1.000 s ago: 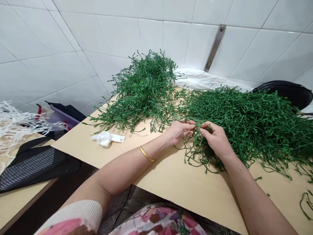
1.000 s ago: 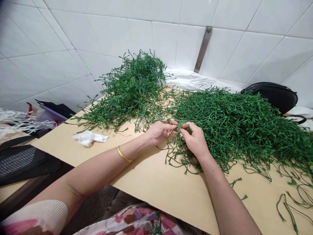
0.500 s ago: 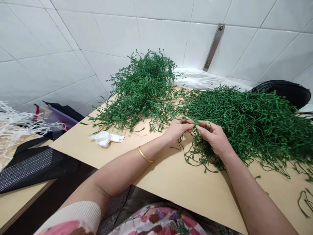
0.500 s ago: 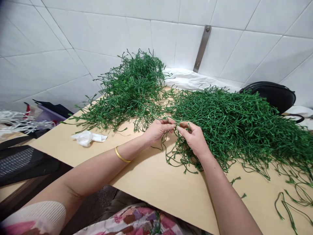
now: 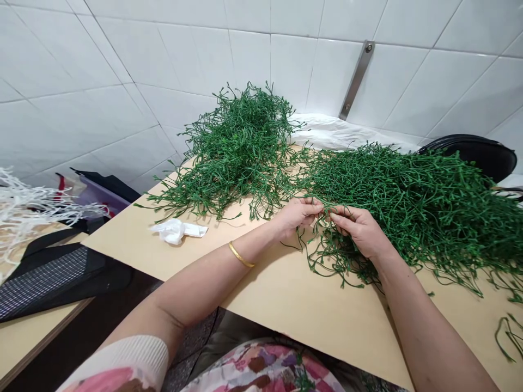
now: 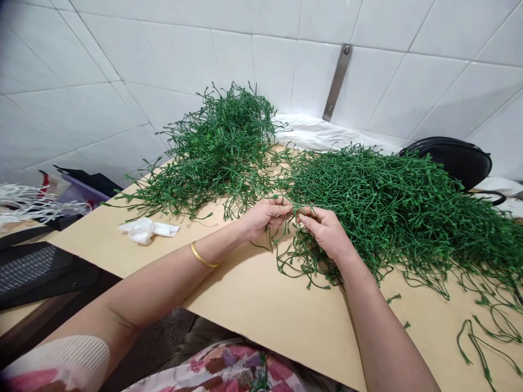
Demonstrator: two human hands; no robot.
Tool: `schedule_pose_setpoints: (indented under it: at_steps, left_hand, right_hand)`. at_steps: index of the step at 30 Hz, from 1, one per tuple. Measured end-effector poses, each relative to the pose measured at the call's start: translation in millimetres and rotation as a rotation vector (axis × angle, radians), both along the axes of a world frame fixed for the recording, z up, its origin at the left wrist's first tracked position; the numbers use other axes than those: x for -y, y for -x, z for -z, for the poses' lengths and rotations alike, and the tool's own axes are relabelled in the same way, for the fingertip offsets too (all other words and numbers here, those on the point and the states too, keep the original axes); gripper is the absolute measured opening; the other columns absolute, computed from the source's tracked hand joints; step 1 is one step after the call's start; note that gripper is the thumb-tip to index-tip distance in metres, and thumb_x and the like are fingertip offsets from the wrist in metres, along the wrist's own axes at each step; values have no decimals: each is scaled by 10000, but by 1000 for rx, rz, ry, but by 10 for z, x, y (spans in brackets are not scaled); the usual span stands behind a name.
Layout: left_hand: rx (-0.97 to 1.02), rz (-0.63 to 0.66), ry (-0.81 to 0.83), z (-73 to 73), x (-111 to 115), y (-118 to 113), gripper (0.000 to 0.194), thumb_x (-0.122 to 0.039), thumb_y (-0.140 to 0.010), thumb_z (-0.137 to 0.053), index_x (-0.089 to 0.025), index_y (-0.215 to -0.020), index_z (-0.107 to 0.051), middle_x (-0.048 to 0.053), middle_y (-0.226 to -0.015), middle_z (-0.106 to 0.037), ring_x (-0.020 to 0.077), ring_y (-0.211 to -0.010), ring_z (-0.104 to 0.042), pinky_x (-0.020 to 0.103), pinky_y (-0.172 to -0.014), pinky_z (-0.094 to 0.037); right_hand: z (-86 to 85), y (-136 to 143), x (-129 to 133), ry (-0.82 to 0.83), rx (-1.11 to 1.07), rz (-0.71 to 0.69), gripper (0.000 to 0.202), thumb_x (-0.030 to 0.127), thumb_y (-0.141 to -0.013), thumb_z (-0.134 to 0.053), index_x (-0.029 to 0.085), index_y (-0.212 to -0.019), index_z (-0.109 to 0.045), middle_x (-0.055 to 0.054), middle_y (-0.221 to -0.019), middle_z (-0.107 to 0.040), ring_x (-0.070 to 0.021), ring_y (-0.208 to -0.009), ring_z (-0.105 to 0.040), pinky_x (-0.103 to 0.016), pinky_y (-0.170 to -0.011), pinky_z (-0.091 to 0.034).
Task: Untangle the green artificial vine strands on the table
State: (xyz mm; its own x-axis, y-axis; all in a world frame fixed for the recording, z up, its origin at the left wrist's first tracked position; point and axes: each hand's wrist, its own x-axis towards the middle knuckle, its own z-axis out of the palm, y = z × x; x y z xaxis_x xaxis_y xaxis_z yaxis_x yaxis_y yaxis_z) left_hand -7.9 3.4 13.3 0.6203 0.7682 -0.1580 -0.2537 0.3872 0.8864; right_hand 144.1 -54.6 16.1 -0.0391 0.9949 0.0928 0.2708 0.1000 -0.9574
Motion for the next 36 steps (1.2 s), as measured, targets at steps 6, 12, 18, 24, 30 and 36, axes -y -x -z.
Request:
schedule_pose_setpoints:
  at_steps: [6, 12, 18, 24, 30, 36]
  left_hand:
    - [-43, 3, -27, 3, 45, -11, 220, -155, -564, -712, -142, -630, -504, -86, -417, -351, -4, -343, -206, 197, -384, -82]
    - [-132, -31, -58, -29, 65, -18, 185, -108, -572, -658, -147, -597, -478, -82, -402, -371, 3, -335, -246, 184, -364, -120]
    - [-118, 90, 33, -4, -15, 19, 211, -81, -566, -633, -162, -633, -450, -58, -420, -447, 4, -305, -235, 169, -348, -110]
    - [-176, 174, 45, -66, -45, 57, 187, -42, -565, -563, -162, -648, -446, -1, -469, -543, 4, -291, -225, 161, -329, -95]
    - [-194, 220, -17, -30, -68, 56, 221, -254, -628, -679, -126, -600, -501, -29, -458, -448, -13, -311, -209, 162, -328, -60]
    - [-126, 352, 19, -13, -84, 78, 288, -344, -637, -688, -112, -592, -524, -49, -442, -373, -14, -335, -146, 161, -335, -44]
  right_hand:
    - [102, 26, -35, -174, 172, 90, 161, 290, -730, -567, 165, -814, -622, -15, -749, -550, -145, -734, -492, -280, -681, -387]
    - [37, 42, -1, -156, 317, 43, 171, 311, -772, -516, 158, -727, -579, -3, -681, -539, -123, -635, -455, -254, -595, -357]
    - [-6, 73, 19, -88, 325, -33, 208, 307, -795, -481, 164, -655, -535, 13, -585, -504, -108, -555, -425, -241, -539, -336]
    - [-15, 57, 22, -168, 461, -27, 209, 272, -834, -424, 171, -737, -579, 0, -630, -505, -119, -582, -432, -250, -559, -326]
    - [1, 29, 25, -165, 640, -6, 211, 252, -833, -412, 177, -722, -574, -31, -697, -570, -148, -653, -488, -272, -618, -332]
    - [-57, -3, 26, -138, 357, -166, 265, 333, -843, -422, 171, -649, -502, 17, -593, -417, -101, -556, -362, -245, -533, -285]
